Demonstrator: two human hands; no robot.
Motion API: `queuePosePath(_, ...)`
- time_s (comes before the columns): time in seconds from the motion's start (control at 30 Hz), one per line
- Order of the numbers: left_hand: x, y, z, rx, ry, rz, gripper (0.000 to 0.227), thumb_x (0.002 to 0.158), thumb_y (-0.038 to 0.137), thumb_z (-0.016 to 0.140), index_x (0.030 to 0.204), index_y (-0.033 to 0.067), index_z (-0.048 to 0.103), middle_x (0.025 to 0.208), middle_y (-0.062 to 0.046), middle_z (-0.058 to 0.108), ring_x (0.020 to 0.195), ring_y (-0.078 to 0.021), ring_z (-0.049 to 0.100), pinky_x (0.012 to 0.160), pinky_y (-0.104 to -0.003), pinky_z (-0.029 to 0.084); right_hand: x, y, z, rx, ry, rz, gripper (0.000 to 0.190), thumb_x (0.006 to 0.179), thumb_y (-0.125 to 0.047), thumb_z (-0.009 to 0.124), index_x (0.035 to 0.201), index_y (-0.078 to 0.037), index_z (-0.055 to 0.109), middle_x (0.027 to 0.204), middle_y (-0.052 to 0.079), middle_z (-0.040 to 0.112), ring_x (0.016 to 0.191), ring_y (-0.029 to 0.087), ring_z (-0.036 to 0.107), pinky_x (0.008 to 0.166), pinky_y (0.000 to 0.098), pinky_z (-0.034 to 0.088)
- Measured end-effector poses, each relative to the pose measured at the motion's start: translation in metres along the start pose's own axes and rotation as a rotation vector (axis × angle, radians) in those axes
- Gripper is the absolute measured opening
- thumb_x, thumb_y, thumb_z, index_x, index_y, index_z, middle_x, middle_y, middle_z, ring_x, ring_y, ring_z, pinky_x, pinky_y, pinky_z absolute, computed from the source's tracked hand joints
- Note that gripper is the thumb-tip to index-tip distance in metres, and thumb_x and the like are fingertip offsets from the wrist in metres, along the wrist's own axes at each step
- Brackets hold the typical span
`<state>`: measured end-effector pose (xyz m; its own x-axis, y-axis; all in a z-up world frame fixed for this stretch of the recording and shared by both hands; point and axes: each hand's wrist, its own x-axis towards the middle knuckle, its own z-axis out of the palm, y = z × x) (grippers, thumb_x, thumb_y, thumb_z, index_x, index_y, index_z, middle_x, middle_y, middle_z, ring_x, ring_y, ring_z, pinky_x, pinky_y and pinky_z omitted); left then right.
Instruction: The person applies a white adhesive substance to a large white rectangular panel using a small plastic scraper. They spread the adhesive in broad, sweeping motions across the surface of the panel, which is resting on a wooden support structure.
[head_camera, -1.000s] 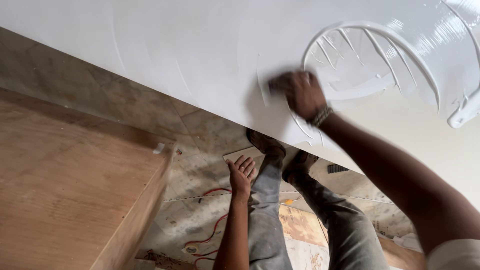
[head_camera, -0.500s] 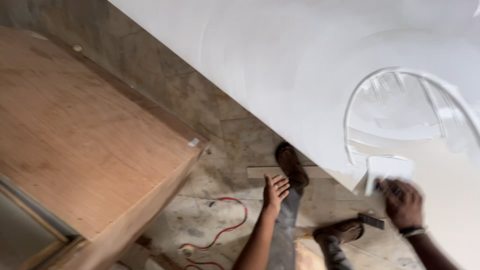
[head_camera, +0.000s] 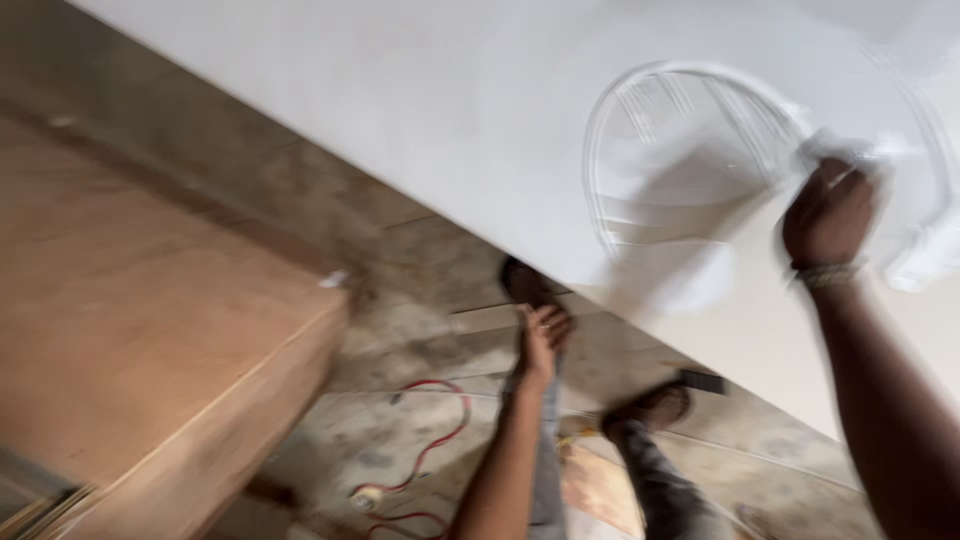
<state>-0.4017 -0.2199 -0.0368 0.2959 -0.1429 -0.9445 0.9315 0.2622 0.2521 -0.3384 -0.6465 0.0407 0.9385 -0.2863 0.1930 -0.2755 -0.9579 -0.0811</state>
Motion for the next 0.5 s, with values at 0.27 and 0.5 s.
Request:
queuePosePath(0.27,0.047,-0.01,-0.043,0.005,-0.013,0.022,0.093,0.095,0.08,0.026,0.147,0.0072,0.049,0.138,-0.017,0.064,0.124,-0.0294,0.063,0.106,-0.045,0.048,0.145,-0.122,0.113,0.748,0.07,-0.102,0.057,0.095,0.013,0.03,0.141,0.001,0.06,0.136,0.022,0.056,0.126,0.033,0.053,0.109,0.044,0.045)
queuePosePath(0.5,0.036,0.007,-0.106,-0.042,0.08,0.018,0.084,0.099,0.074,0.031,0.142,0.0058,0.054,0.13,-0.015,0.067,0.118,-0.0268,0.065,0.104,-0.045,0.049,-0.114,-0.14,0.015,0.473,-0.678,-0.529,0.039,0.086,-0.014,0.058,0.123,-0.023,0.07,0.138,0.009,0.057,0.135,0.03,0.047,0.118,0.0493,0.034)
